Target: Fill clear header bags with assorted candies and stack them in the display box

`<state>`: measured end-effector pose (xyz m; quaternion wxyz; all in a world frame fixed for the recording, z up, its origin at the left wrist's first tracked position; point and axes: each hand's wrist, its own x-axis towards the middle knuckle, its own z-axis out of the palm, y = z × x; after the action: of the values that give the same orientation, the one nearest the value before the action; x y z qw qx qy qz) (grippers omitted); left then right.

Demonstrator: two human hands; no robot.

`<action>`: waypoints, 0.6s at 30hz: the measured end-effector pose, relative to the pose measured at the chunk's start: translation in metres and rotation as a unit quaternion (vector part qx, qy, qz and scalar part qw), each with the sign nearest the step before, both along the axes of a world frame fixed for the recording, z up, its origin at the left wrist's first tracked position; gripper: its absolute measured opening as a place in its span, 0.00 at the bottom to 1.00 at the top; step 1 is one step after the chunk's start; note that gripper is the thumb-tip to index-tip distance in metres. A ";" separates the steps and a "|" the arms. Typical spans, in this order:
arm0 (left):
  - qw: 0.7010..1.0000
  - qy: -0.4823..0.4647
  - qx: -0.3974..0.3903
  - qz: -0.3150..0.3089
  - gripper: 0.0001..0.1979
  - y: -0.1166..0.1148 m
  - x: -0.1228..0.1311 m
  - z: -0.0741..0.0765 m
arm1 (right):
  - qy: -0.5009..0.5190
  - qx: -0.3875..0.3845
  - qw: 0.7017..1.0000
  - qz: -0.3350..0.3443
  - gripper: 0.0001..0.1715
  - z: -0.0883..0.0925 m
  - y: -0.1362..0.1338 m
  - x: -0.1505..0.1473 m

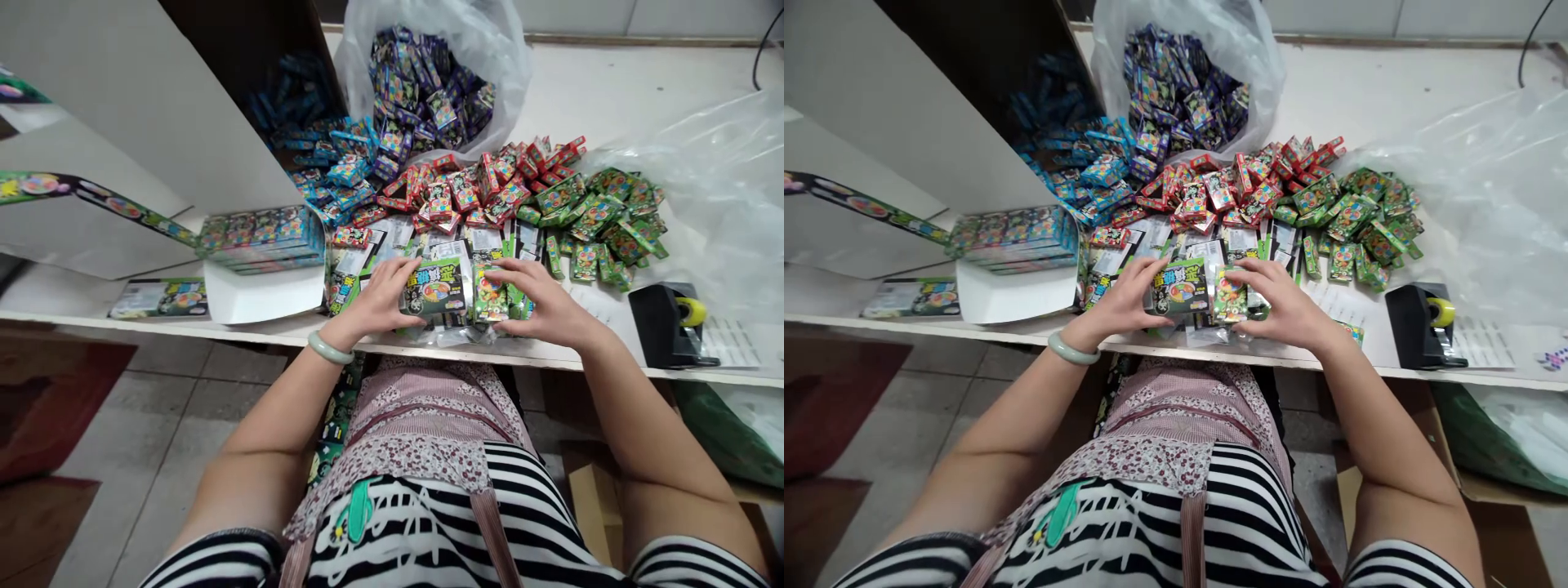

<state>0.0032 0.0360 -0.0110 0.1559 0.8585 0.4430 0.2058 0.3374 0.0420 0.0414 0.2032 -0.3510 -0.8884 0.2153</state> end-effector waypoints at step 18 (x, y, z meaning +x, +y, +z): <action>0.991 -0.038 -0.058 -0.112 0.53 -0.021 0.003 0.009 | -0.103 0.002 0.990 0.099 0.38 0.021 -0.010 -0.012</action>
<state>0.0065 0.0151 -0.0021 0.2445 0.8837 0.3491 0.1933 0.3253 0.0323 0.0625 0.0885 -0.2810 -0.9354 0.1953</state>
